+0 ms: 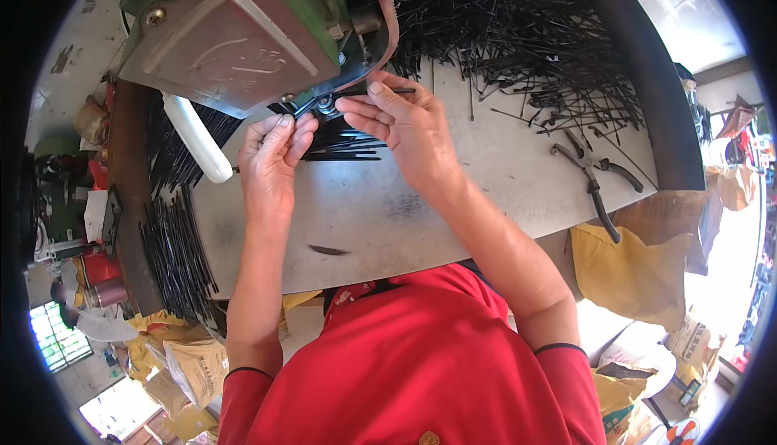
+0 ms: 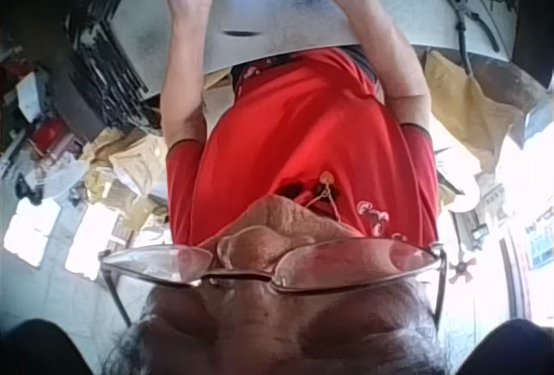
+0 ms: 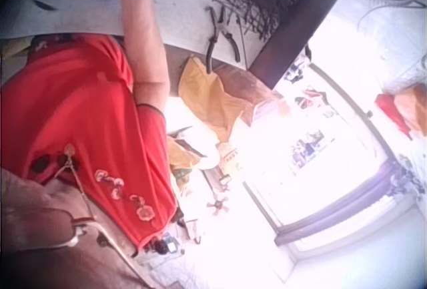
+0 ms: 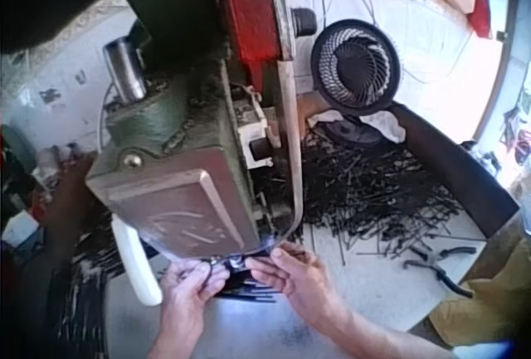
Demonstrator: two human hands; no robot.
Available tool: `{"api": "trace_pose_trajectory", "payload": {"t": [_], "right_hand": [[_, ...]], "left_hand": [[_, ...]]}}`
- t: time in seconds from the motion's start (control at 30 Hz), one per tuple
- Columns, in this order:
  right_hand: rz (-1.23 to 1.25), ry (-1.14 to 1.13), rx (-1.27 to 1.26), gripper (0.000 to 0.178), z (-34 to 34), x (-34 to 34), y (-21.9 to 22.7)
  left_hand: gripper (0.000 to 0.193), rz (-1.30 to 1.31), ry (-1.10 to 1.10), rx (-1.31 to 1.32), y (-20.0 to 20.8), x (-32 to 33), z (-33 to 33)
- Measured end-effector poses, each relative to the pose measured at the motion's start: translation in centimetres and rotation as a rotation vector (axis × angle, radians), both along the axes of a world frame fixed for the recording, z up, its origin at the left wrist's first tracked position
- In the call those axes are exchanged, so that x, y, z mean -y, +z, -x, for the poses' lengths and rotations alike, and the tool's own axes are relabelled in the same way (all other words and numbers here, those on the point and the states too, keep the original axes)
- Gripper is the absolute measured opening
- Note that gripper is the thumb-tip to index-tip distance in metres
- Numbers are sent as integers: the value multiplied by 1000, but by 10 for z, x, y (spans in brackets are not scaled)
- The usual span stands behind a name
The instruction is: The person repeatedly picks up thin black metal rods from a pile on a workbench and feeds them into a stationary bending machine. They manipulate the rods with both hands to position them under the machine's press, then bend them into a specific shape. The finished bent rods are placed back onto the workbench surface.
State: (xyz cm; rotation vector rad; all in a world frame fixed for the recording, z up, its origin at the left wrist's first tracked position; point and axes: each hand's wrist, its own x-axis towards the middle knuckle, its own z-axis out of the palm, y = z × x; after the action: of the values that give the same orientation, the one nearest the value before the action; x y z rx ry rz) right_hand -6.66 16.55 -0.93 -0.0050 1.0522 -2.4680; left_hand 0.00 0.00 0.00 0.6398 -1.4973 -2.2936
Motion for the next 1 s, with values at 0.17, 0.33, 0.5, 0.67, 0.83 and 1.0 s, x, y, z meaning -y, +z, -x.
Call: {"api": "trace_pose_trajectory", "payload": {"t": [0.17,0.33,0.5,0.67,0.83,1.0], "right_hand": [[-82,86,55,34,3,-2,13],[-40,100,48,22,25,-11,2],[10,30,69,21,19,-8,10],[-453,134,-237,27,-4,-36,19],[-1729,-287,-1095,20,-5,-126,6],[-2099,-116,-1255,25,10,-177,13]], "left_hand": [[18,175,-91,86,20,14,3],[25,151,-88,92,16,13,6],[28,87,61,75,6,10,6],[20,-278,67,1,-14,18,10],[22,-240,161,-2,-12,43,-3],[22,-225,121,6,-1,34,-7]]}}
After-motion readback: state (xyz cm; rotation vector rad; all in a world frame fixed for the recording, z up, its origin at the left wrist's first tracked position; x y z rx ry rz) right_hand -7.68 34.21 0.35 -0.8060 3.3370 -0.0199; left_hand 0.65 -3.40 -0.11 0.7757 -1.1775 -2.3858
